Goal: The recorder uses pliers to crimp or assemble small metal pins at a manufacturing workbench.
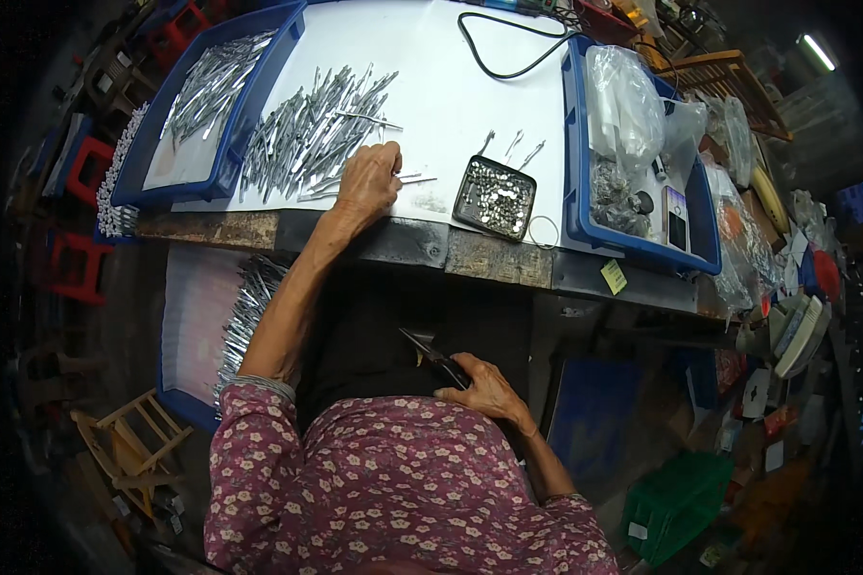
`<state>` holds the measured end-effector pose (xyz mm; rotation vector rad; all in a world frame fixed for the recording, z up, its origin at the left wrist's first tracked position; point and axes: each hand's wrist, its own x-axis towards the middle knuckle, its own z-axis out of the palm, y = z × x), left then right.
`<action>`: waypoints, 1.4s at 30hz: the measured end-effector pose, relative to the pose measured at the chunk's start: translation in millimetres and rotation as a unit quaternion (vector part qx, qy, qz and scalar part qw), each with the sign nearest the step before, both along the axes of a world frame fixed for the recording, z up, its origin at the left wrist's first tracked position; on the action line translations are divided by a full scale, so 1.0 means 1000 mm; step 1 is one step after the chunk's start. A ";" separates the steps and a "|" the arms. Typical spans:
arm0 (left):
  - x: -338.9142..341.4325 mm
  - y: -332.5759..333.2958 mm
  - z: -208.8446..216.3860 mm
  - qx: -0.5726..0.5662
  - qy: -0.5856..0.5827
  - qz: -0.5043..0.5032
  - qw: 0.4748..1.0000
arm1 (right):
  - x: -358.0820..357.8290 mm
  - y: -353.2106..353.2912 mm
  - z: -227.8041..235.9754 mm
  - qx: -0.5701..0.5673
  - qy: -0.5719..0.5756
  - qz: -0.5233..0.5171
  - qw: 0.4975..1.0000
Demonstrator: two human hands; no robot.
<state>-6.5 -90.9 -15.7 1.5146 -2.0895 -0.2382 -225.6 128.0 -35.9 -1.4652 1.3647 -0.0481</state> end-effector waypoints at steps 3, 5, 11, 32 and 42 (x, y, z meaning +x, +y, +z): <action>0.003 0.001 0.009 0.045 0.032 -0.010 0.998 | -0.002 -0.002 0.001 -0.006 -0.032 -0.005 0.999; 0.007 -0.001 0.013 0.072 0.064 -0.020 0.995 | 0.000 -0.003 0.008 -0.024 -0.085 -0.040 0.995; 0.019 0.001 0.008 0.047 0.057 -0.068 0.995 | 0.002 -0.012 0.024 -0.048 -0.194 -0.071 0.977; 0.010 0.077 0.045 0.170 0.671 -0.092 0.716 | 0.031 -0.054 0.071 -0.203 -0.245 -0.187 0.929; -0.001 0.095 0.033 0.255 0.746 -0.061 0.613 | 0.041 -0.055 0.063 -0.417 -0.127 -0.129 0.891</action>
